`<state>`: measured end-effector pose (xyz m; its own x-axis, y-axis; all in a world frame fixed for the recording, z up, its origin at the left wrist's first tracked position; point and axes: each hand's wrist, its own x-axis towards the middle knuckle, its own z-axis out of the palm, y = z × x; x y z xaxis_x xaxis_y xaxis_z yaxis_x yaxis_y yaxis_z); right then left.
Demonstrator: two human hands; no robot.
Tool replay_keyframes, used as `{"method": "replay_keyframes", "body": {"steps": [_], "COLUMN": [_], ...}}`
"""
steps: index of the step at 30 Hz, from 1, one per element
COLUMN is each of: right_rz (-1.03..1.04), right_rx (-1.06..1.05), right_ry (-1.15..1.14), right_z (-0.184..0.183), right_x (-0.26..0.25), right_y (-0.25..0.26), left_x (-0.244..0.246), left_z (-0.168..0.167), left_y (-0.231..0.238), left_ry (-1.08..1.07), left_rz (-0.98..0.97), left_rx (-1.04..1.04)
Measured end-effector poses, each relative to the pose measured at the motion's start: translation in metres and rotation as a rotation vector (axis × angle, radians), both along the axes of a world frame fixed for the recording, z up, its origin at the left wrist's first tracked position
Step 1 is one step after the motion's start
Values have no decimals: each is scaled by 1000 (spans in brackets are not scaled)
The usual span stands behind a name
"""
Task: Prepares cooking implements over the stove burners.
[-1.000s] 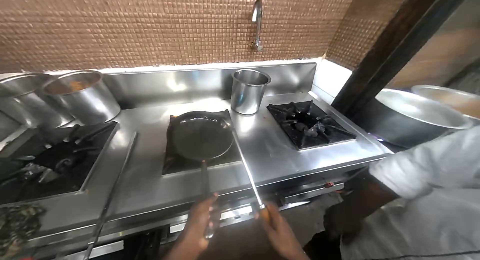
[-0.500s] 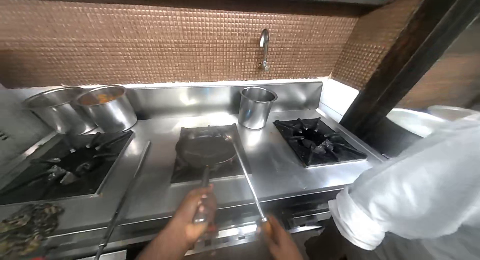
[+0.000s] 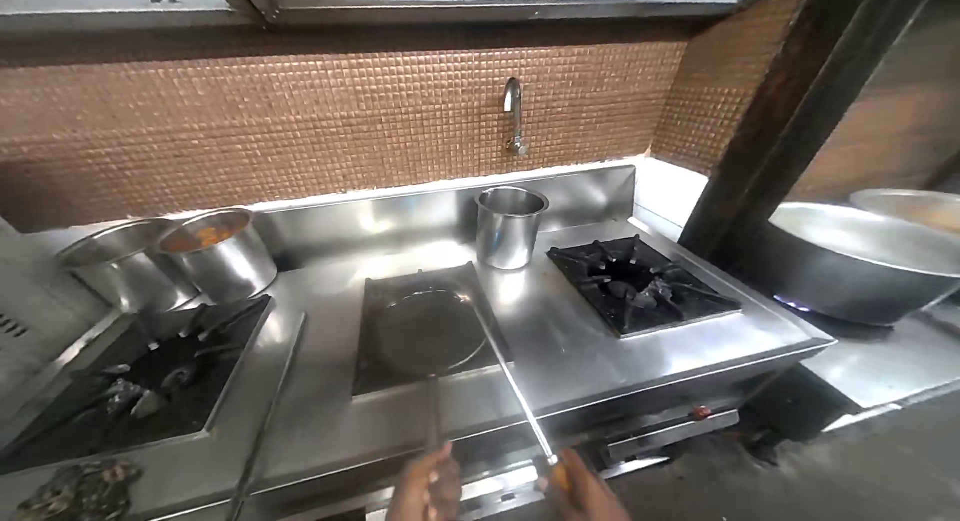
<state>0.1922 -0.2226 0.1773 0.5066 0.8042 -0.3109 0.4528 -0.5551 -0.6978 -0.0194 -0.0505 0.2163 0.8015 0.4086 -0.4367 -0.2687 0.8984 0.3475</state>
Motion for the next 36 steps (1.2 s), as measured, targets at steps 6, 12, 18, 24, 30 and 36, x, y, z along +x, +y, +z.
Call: {"method": "replay_keyframes", "body": {"steps": [6, 12, 18, 24, 30, 36], "right_rz": [11, -1, -27, -6, -6, 17], "right_rx": [-26, 7, 42, 72, 65, 79], "right_ry": [19, 47, 82, 69, 70, 65], "right_z": [-4, -6, -13, -19, -15, -15], "right_x": [2, 1, 0, 5, 9, 5], "right_y": [2, 3, 3, 0, 1, 5], "left_x": [14, 14, 7, 11, 13, 14], "left_z": [-19, 20, 25, 14, 33, 46], "left_y": [-3, 6, 15, 11, 7, 5], "left_ry": [128, 292, 337, 276, 248, 158], "left_rz": [50, 46, 65, 97, 115, 83], "left_rx": [44, 70, 142, 126, 68, 7]}}
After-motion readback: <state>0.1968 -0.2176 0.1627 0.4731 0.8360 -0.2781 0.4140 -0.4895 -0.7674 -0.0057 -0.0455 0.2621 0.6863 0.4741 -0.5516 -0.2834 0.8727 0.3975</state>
